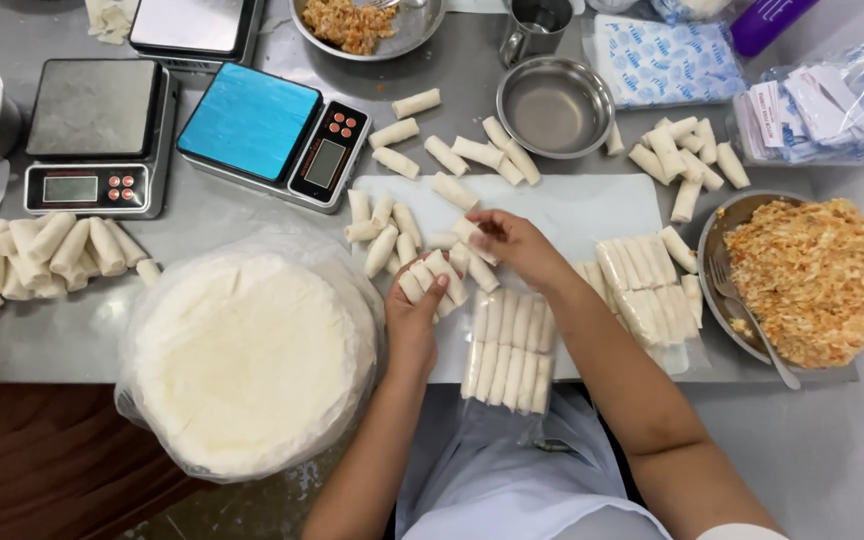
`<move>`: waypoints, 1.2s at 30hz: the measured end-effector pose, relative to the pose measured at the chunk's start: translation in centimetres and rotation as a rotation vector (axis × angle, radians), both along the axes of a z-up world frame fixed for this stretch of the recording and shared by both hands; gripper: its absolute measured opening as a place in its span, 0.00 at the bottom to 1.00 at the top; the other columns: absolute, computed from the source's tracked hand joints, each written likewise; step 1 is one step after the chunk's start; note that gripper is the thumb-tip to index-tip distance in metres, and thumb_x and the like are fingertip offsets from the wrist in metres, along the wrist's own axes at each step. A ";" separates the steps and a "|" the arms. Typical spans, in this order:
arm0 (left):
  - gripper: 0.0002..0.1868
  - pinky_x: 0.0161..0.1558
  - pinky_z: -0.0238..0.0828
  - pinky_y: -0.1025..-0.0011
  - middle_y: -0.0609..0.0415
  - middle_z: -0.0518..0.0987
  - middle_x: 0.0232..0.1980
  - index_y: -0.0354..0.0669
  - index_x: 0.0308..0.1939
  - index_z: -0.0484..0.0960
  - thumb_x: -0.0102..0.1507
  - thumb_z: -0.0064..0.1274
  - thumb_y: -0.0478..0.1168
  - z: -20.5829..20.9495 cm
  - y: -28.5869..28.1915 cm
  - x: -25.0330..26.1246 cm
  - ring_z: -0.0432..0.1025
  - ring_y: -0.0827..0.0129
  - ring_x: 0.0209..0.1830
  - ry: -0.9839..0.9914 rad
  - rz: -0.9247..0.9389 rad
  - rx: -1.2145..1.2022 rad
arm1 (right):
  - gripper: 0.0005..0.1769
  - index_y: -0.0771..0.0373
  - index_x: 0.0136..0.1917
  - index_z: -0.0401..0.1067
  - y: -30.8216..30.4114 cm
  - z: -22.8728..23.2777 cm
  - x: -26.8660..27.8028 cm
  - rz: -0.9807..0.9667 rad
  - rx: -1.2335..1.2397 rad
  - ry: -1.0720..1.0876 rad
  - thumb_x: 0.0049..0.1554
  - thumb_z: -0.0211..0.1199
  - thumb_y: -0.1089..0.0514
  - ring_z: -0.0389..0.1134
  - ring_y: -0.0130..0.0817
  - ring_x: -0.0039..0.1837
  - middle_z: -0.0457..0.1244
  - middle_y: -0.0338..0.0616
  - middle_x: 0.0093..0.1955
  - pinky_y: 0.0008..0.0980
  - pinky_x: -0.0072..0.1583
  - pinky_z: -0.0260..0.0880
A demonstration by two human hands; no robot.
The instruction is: The person counts and places spring rolls into plastic bags by hand on a stainless steel work surface.
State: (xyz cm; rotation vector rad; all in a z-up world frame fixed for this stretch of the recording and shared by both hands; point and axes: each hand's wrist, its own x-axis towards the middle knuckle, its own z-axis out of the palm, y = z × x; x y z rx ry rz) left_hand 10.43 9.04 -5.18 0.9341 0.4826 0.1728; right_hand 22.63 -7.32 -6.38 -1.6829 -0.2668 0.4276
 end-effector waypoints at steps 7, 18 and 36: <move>0.23 0.52 0.80 0.67 0.47 0.83 0.53 0.38 0.59 0.77 0.60 0.62 0.30 1.1 -0.4 -0.4 0.79 0.65 0.49 -0.041 -0.003 -0.016 | 0.26 0.63 0.63 0.73 0.2 3.9 -4.2 -0.071 0.066 0.016 0.52 0.74 0.63 0.71 0.25 0.48 0.71 0.42 0.45 0.25 0.53 0.74; 0.26 0.60 0.74 0.54 0.39 0.76 0.64 0.38 0.68 0.67 0.66 0.52 0.35 4.3 0.1 -3.7 0.73 0.49 0.62 0.030 0.061 -0.252 | 0.34 0.43 0.73 0.67 1.2 4.8 -4.0 0.408 -0.587 -0.841 0.56 0.57 0.67 0.54 0.61 0.75 0.58 0.39 0.74 0.67 0.68 0.57; 0.25 0.58 0.76 0.60 0.44 0.80 0.59 0.38 0.65 0.73 0.64 0.57 0.34 2.5 -0.5 -2.8 0.74 0.61 0.59 -0.016 -0.023 -0.094 | 0.24 0.60 0.59 0.78 -0.5 4.2 -6.9 -0.202 0.060 -0.297 0.49 0.79 0.60 0.70 0.29 0.49 0.69 0.42 0.45 0.26 0.50 0.74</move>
